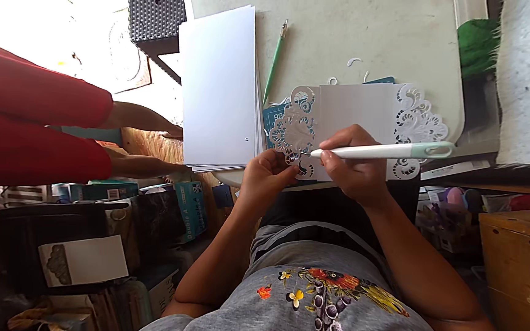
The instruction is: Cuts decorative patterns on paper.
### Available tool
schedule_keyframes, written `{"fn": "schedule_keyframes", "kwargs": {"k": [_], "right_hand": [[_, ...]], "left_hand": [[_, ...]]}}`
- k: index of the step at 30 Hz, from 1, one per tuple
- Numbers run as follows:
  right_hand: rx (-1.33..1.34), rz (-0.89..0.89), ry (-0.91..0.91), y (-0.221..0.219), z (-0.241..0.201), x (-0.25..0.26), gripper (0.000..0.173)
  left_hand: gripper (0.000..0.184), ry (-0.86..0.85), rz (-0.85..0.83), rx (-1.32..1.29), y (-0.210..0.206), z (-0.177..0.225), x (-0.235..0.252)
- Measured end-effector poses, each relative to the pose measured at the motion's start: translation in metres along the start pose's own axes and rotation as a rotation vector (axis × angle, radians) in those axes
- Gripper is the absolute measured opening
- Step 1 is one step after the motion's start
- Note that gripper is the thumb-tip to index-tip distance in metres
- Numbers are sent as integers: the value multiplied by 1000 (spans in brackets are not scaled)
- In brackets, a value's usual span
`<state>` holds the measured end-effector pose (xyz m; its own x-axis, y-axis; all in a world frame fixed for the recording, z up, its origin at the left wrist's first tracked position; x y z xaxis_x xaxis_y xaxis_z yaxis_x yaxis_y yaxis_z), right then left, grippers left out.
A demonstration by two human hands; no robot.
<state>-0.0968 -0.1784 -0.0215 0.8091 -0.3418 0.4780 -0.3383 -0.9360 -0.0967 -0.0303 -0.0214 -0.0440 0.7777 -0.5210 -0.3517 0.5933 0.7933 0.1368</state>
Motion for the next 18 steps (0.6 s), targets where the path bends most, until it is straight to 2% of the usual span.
{"fn": "schedule_keyframes", "kwargs": {"k": [5,18], "right_hand": [[-14,5,0,1,5,-7,8],[-28,-25,50,-2,4,-6,10]], "left_hand": [[11,11,-32,41,1,0,0],[8,42,-51,54,0,1,2]]}}
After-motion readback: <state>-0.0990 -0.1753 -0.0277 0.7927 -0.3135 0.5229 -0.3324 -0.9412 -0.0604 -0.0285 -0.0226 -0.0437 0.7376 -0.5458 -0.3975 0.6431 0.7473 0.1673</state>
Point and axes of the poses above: each hand's wrist, its own x-axis towards the middle knuckle, its own y-axis out of the back of the hand, z = x × y, the point moved 8 cm from there along x, towards the middle knuckle
